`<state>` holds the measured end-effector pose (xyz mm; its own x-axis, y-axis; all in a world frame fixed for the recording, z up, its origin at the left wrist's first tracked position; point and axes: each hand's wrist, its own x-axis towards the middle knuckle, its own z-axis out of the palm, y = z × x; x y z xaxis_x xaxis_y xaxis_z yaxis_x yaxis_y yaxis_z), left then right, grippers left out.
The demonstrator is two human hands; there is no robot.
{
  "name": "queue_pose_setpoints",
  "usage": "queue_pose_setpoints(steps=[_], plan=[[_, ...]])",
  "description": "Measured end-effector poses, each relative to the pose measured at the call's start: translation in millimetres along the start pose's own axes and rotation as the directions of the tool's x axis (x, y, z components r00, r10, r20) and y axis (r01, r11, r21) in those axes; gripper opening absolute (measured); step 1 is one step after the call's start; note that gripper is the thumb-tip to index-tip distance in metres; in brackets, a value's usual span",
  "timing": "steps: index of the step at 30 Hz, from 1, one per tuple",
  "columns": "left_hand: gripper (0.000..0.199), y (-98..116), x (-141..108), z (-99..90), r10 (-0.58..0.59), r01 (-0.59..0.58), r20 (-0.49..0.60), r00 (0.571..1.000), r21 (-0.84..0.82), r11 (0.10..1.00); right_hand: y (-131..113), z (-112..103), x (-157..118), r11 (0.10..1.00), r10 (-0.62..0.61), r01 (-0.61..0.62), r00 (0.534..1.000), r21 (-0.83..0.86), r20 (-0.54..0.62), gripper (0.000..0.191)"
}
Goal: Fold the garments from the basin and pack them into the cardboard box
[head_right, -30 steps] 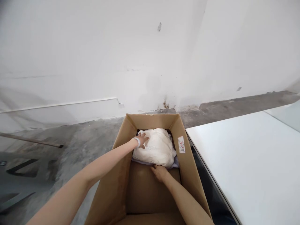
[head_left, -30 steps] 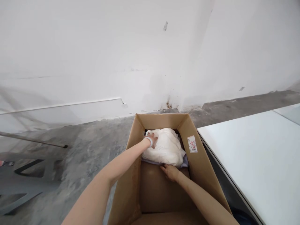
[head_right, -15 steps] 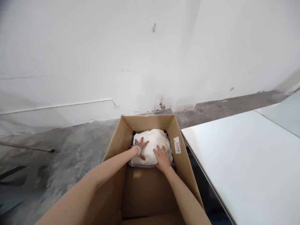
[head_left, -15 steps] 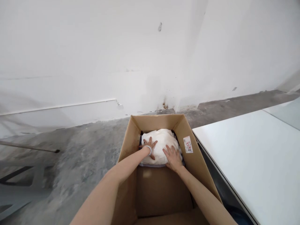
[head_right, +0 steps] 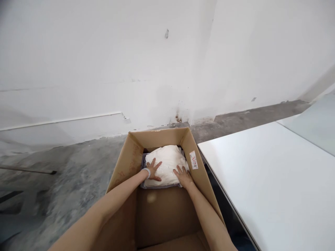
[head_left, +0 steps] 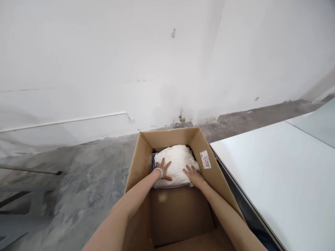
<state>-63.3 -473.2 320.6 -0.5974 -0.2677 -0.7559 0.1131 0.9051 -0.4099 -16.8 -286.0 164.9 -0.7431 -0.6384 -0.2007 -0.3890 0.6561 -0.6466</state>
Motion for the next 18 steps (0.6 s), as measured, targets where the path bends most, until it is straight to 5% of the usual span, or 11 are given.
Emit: queue_pose_setpoints(steps=[8, 18], plan=[[0.128, 12.1, -7.1, 16.4, -0.105, 0.104, -0.002, 0.995, -0.035, 0.994, 20.2, -11.2, -5.7, 0.988, -0.156, 0.156, 0.988, -0.002, 0.016, 0.075], [0.133, 17.3, -5.6, 18.6, -0.136, 0.136, 0.015, 0.991, -0.025, 0.99, 15.4, -35.9, -16.9, 0.975, -0.196, 0.195, 0.981, -0.106, 0.004, 0.062]])
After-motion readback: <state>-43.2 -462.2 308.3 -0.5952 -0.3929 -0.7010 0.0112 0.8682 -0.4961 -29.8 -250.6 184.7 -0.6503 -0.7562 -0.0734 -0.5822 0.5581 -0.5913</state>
